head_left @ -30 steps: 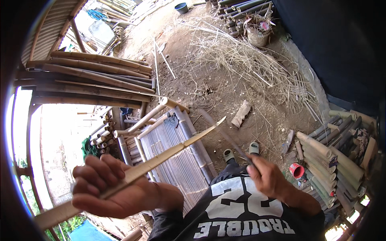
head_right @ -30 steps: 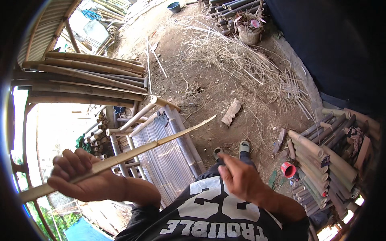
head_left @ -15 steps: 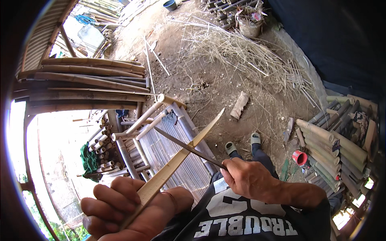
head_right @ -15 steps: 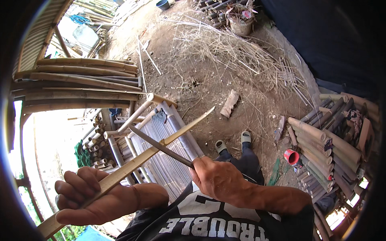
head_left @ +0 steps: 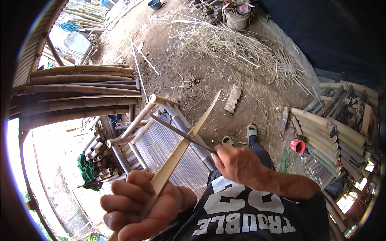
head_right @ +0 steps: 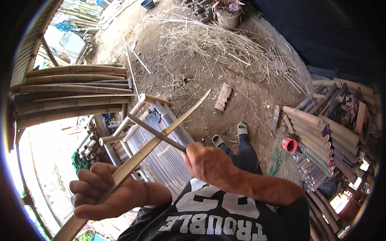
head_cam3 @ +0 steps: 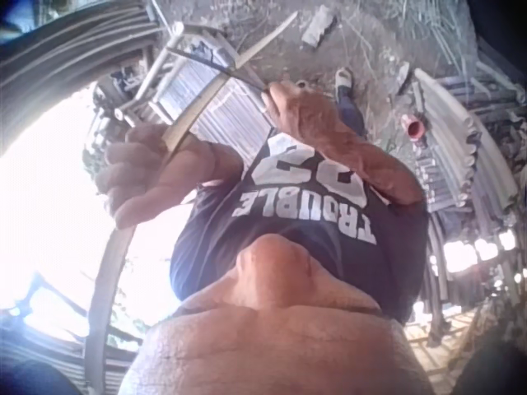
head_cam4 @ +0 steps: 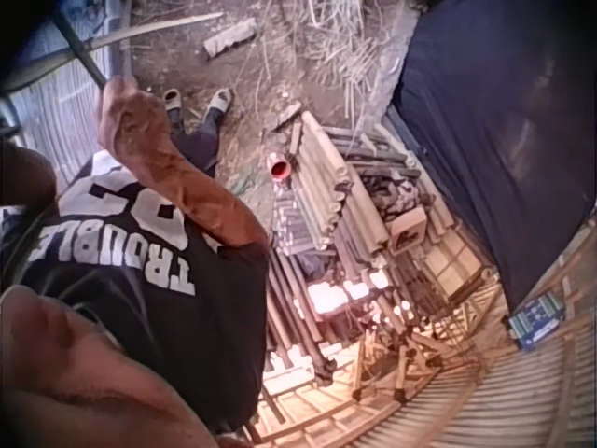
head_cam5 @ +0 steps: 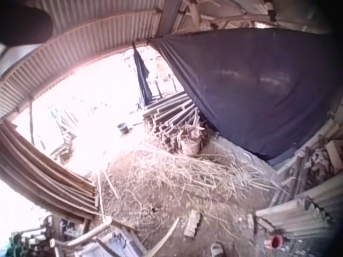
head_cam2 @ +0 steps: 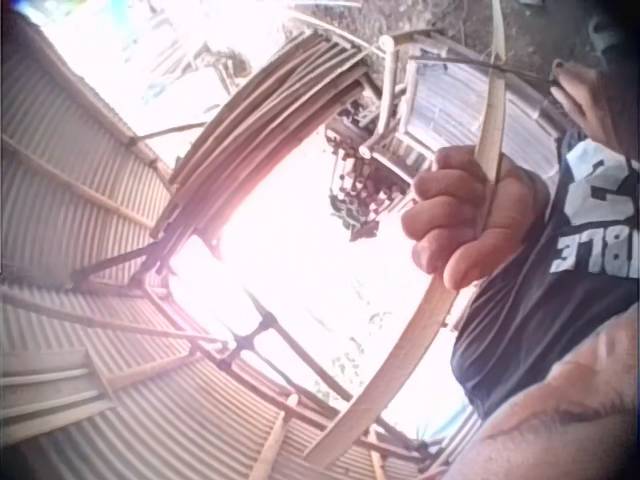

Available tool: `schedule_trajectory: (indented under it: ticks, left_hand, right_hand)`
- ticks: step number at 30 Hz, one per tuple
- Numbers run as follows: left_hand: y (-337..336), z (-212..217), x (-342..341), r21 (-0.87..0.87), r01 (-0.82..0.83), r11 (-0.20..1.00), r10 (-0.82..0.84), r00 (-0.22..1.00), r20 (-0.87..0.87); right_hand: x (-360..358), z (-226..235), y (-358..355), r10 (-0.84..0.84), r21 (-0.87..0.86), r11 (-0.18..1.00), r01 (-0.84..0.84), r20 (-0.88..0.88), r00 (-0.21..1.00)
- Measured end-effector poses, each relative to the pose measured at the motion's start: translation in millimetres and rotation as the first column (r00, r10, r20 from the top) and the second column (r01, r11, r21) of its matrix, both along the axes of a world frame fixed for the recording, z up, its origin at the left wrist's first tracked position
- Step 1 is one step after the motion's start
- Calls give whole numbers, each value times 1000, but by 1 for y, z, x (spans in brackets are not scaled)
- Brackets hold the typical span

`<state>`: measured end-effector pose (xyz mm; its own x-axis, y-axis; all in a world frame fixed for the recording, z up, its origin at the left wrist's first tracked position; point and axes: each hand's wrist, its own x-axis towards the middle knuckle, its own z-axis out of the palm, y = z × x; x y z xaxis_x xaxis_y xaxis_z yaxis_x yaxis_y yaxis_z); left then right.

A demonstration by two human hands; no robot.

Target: The person uses a machete to split and shave long bamboo strips, then fits them into the frame of a bamboo chair. They repeatedly measure, cut, and adjust the strips to ensure a proper fit within the chair's structure.

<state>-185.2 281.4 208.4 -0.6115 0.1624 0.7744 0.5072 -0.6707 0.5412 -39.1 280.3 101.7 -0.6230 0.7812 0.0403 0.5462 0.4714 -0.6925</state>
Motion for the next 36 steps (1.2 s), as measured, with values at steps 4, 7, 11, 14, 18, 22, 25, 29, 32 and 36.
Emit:
schedule_trajectory:
  ticks: [4, 7, 11, 14, 18, 22, 25, 29, 32, 36]
  left_hand:
    - [3, -1, 2, 29, 47, 998, -49, 998, 46]
    - [3, -2, 4, 32, 119, 992, -119, 993, 9]
    - [5, -1, 7, 30, 159, 987, -160, 987, 14]
    - [7, 0, 11, 9, 147, 989, -147, 989, 4]
    - [4, -1, 11, -5, 149, 989, -149, 989, -7]
    - [4, -8, -10, -3, 170, 985, -170, 981, -91]
    - [28, -45, -25, -91, -153, 984, 149, 988, -50]
    - [82, -117, -23, -215, -29, 976, -37, 954, -297]
    - [88, -113, -33, -238, -122, 964, 95, 988, -124]
    - [80, -27, -41, -206, 49, 977, -40, 998, 45]
  right_hand:
    - [3, 11, -12, 12, -9, 1000, -15, -238, 971]
    - [1, 11, -5, 53, 97, 995, -19, -354, 934]
    - [-3, -8, 13, -90, 27, 995, 92, -70, 993]
    - [-2, -7, 6, -21, -12, 1000, 19, -217, 976]
    - [-2, -12, -2, 97, 142, 988, -53, -321, 942]
    - [10, -81, 28, -227, -47, 971, 232, 99, 969]
    - [32, -143, 14, -331, -38, 944, 329, -45, 943]
    - [75, -169, 24, -552, -153, 821, 550, 34, 833]
    - [117, -181, 33, -631, -280, 687, 670, 228, 742]
    - [185, -232, 39, -631, -393, 582, 712, 336, 700]
